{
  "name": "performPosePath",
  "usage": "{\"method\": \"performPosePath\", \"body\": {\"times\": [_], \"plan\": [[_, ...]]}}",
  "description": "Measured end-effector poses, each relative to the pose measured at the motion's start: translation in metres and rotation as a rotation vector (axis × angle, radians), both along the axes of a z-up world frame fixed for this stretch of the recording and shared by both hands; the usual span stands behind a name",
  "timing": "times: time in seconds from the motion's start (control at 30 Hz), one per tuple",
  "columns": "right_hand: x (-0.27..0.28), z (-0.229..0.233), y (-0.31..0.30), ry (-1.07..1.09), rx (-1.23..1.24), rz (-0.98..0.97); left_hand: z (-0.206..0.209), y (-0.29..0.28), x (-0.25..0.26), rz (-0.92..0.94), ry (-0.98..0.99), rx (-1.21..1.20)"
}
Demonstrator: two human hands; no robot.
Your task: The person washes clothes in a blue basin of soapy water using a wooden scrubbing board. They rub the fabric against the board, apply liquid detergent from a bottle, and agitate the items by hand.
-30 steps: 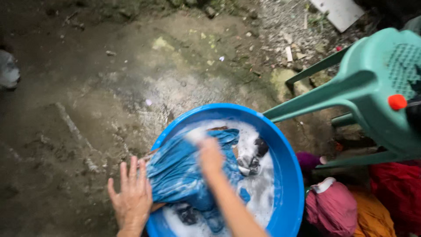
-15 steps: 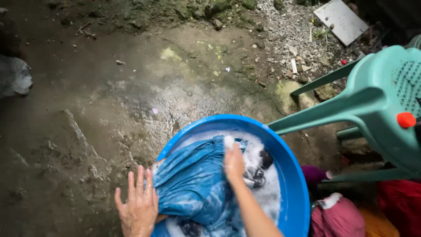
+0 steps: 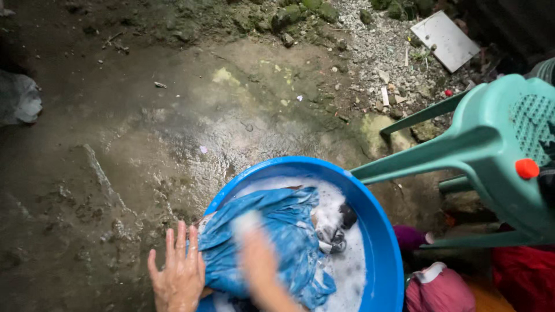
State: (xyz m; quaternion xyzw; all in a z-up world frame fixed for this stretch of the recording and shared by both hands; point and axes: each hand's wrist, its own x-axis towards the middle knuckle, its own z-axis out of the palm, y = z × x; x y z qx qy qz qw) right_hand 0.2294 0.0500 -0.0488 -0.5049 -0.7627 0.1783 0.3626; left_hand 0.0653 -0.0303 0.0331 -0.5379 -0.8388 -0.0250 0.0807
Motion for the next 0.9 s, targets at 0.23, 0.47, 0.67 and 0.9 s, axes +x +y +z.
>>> {"method": "performPosePath", "body": {"times": [0.23,0.47,0.67,0.9], "plan": [[0.081,-0.001,0.117,-0.304,-0.466,-0.327,-0.006,-0.003,-0.001,-0.010,0.040,-0.042],[0.005,-0.041,-0.005,-0.263,-0.099,0.060,-0.015,-0.003,0.000,-0.027,-0.034,0.083],[0.100,-0.011,0.077,-0.123,-0.325,-0.270,-0.009,-0.007,0.001,-0.010,0.039,-0.016],[-0.009,0.013,-0.038,-0.121,-0.273,0.112,-0.005,-0.007,0.000,-0.025,0.005,0.059]]}}
